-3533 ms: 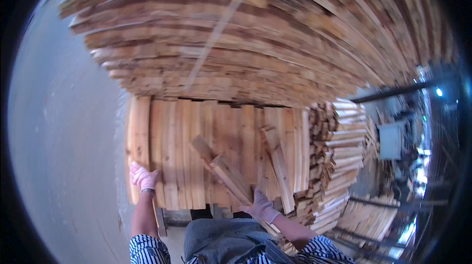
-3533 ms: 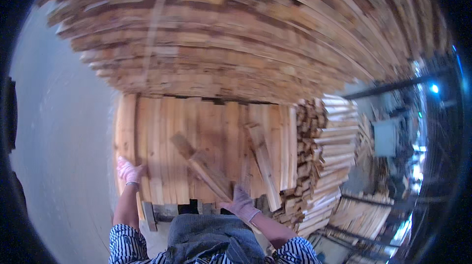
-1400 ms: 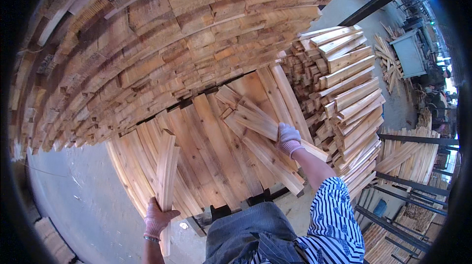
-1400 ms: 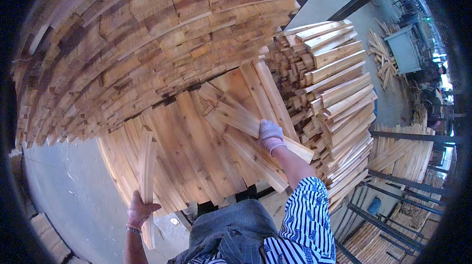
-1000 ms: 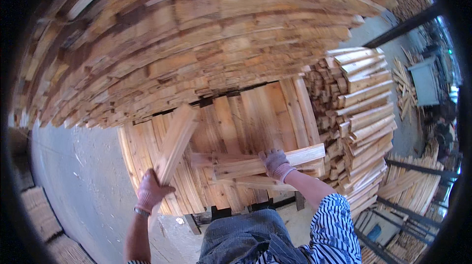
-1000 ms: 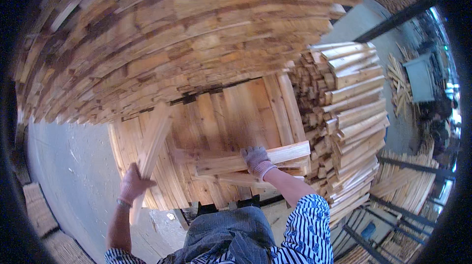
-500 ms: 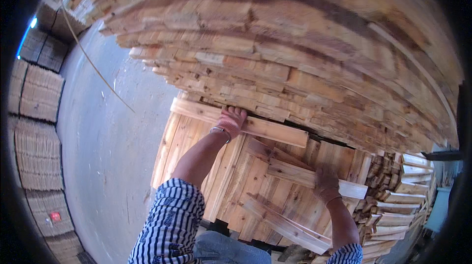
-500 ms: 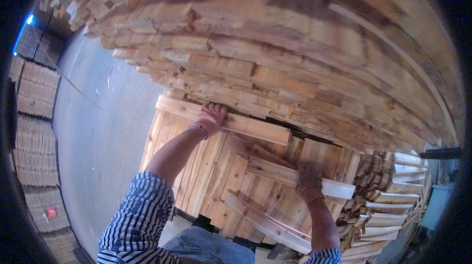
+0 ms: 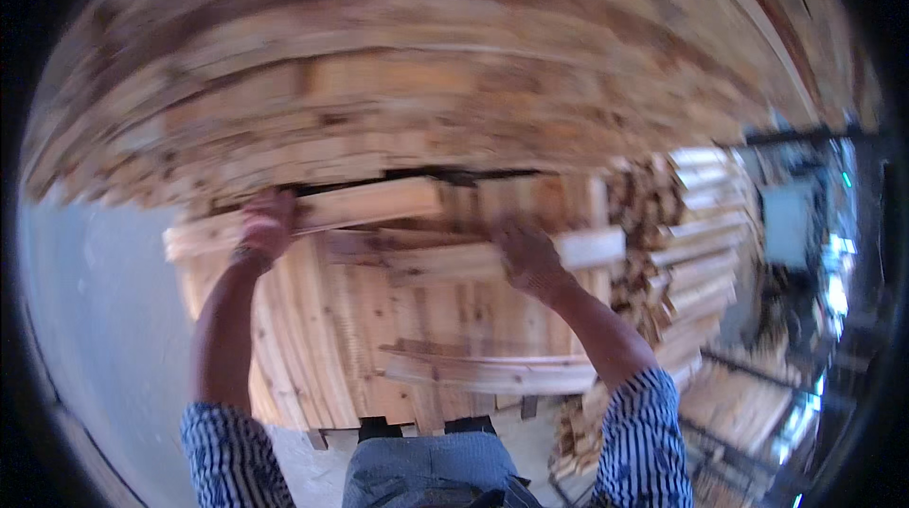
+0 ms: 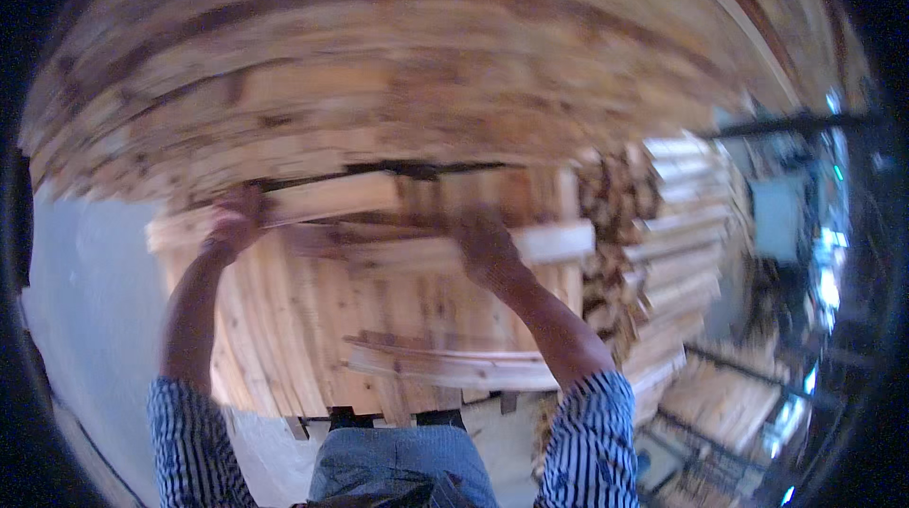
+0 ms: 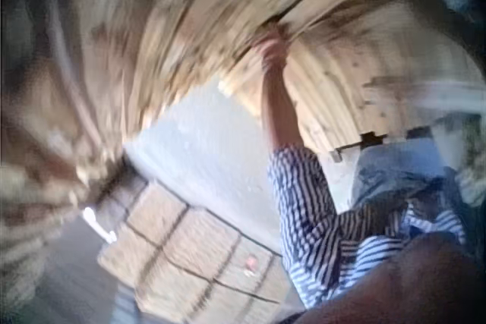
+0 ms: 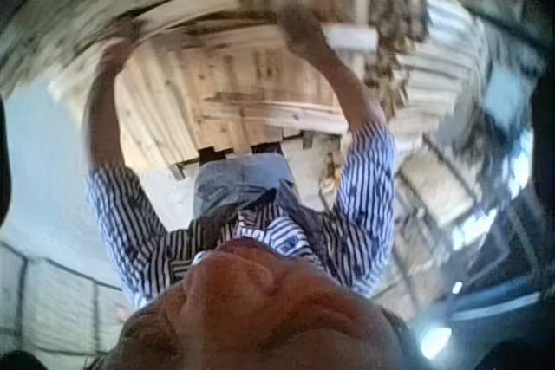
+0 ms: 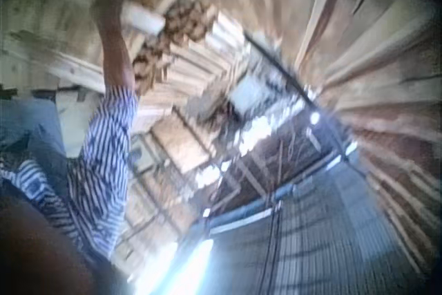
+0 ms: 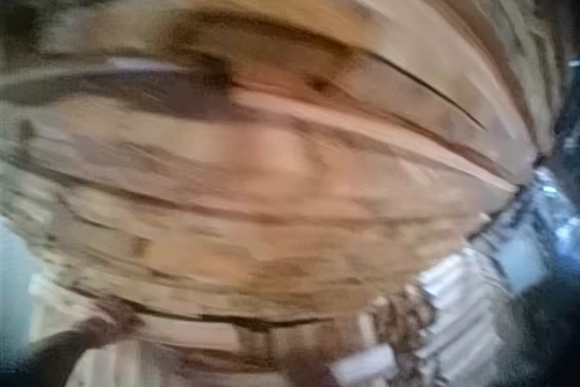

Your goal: The person repeatedly picks up bundles of wooden planks from a nearby pile and stacks them onto a growing pile on a metal rack. The person wears gloves and uses both hands to lift and align the planks, ensuring they are stacked neatly.

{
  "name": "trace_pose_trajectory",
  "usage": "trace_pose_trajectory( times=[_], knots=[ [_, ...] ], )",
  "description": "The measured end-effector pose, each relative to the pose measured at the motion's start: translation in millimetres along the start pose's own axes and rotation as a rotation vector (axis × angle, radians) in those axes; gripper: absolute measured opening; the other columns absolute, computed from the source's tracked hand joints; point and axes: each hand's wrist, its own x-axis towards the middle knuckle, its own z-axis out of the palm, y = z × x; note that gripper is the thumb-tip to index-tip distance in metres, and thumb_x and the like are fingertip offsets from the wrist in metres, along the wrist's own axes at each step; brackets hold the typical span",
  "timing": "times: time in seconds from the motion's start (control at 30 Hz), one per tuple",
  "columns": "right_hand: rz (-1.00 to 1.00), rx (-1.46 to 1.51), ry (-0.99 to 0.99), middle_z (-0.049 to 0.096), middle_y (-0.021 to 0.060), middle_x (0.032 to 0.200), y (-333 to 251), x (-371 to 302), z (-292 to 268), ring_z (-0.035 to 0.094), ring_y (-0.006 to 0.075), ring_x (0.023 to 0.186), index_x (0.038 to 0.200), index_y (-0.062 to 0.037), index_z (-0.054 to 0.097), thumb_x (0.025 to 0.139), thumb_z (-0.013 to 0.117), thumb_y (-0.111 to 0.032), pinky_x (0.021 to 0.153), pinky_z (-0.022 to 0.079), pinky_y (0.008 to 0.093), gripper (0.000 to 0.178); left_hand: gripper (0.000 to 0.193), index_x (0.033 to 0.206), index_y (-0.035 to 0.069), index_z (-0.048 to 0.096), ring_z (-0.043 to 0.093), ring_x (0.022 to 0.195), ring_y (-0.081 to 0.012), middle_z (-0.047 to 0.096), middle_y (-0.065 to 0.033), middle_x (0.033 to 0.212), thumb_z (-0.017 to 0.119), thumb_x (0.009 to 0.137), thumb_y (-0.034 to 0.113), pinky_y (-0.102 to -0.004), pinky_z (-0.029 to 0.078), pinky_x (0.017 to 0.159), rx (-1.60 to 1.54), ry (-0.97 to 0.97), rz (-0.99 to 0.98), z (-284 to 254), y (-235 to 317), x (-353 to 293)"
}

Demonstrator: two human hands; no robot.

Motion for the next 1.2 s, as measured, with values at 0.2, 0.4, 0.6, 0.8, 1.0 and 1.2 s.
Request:
trace_pose_trajectory(
  times=[0.2,0.4,0.6,0.8,1.0,1.2],
  knots=[
    [0.019,-0.211,-0.246,0.062,0.0138,0.109,23.1,27.5,0.9,0.059,0.0329,0.105,0.105,-0.0089,0.060,0.083,0.056,-0.018,0.087,0.049,0.0452,0.024,0.035,0.115,0.007,0.056,0.052,0.111,-0.0418,0.057,-0.0216,0.117,0.066,0.084,0.019,-0.0509,0.044,0.093,0.059,0.126,-0.018,32.0,-21.5,-7.7],
    [0.063,-0.186,-0.197,0.061,0.0075,0.109,50.5,17.3,21.7,0.059,0.0293,0.108,0.108,-0.0127,0.057,0.087,0.054,-0.019,0.087,0.049,0.0422,0.022,0.087,0.131,0.006,0.040,0.048,0.119,-0.0412,0.049,-0.0204,0.126,0.089,0.063,0.028,-0.0474,0.047,0.099,0.315,-0.126,-0.131,37.5,-14.0,3.7],
    [0.043,-0.205,-0.175,0.059,0.0075,0.115,50.5,14.3,17.9,0.056,0.0301,0.112,0.115,-0.0132,0.053,0.085,0.056,-0.018,0.087,0.047,0.0427,0.031,0.085,0.124,0.007,0.041,0.049,0.119,-0.0394,0.049,-0.0196,0.124,0.091,0.059,0.028,-0.0464,0.048,0.098,0.285,-0.064,-0.167,49.9,-22.0,3.1],
    [0.164,-0.186,-0.135,0.056,0.0102,0.123,33.3,-10.5,3.3,0.053,0.0304,0.118,0.121,-0.0103,0.052,0.077,0.069,-0.024,0.094,0.045,0.0433,0.049,0.112,0.154,0.006,0.016,0.034,0.138,-0.0422,0.033,-0.0248,0.151,0.084,0.070,0.037,-0.0486,0.025,0.118,0.218,-0.238,-0.243,36.5,10.4,4.3],
    [0.361,0.212,-0.150,0.059,0.0154,0.125,-75.2,-108.1,-107.7,0.061,0.0341,0.109,0.131,-0.0072,0.050,0.072,0.075,-0.031,0.089,0.051,0.0440,0.069,0.085,0.150,0.001,0.032,0.038,0.137,-0.0411,0.039,-0.0241,0.150,0.074,0.084,0.033,-0.0486,0.031,0.116,-0.151,0.438,0.262,57.4,25.4,-109.6],
    [0.996,0.729,0.103,0.064,0.0173,0.114,-199.4,-276.0,-132.6,0.065,0.0336,0.103,0.143,-0.0056,0.040,0.070,0.083,-0.044,0.091,0.052,0.0384,0.093,0.118,0.151,0.002,0.024,0.028,0.142,-0.0410,0.033,-0.0259,0.151,0.081,0.065,0.058,-0.0538,0.022,0.117,-0.161,-0.308,0.625,50.8,262.9,-227.1]
  ],
)
